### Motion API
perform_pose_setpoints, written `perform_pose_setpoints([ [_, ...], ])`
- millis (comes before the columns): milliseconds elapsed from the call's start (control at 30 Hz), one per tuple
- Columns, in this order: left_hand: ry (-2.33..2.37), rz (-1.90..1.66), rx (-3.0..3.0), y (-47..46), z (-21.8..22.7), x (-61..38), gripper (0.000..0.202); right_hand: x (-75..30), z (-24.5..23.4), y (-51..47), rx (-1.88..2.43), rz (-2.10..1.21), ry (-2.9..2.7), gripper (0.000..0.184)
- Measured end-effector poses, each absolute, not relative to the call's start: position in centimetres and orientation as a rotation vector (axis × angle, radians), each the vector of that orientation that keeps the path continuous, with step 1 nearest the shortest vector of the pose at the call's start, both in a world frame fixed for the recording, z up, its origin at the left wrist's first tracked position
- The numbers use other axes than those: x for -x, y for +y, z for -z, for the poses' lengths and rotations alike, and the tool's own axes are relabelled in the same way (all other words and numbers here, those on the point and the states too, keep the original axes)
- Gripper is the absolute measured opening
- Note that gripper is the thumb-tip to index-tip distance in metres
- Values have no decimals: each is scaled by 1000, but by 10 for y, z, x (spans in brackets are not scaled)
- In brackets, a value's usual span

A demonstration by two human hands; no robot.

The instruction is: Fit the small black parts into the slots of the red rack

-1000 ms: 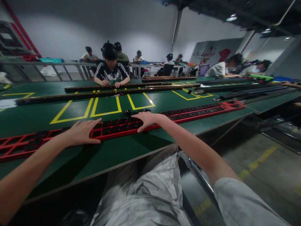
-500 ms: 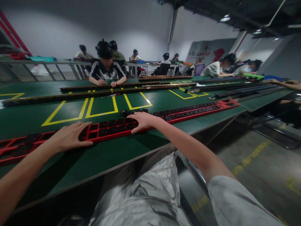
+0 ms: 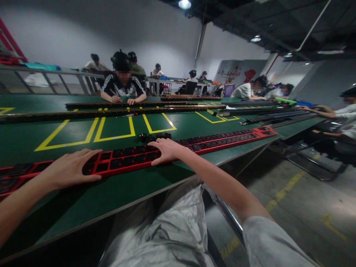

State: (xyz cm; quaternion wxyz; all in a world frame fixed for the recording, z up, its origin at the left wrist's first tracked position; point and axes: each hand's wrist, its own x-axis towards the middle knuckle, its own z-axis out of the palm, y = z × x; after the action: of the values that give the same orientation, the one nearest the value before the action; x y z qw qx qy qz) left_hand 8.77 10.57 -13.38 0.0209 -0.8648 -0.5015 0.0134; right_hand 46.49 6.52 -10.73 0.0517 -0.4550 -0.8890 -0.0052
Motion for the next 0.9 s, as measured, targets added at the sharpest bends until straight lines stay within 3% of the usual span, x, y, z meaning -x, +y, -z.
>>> perform_pose_setpoints([
  [600, -1357, 93, 2759, 91, 126, -182, 99, -550, 104, 49, 1478, 109, -2697, 90],
  [900, -1381, 129, 2766, 106, 124, -245, 103, -612, 101, 61, 1536, -10, -2647, 87],
])
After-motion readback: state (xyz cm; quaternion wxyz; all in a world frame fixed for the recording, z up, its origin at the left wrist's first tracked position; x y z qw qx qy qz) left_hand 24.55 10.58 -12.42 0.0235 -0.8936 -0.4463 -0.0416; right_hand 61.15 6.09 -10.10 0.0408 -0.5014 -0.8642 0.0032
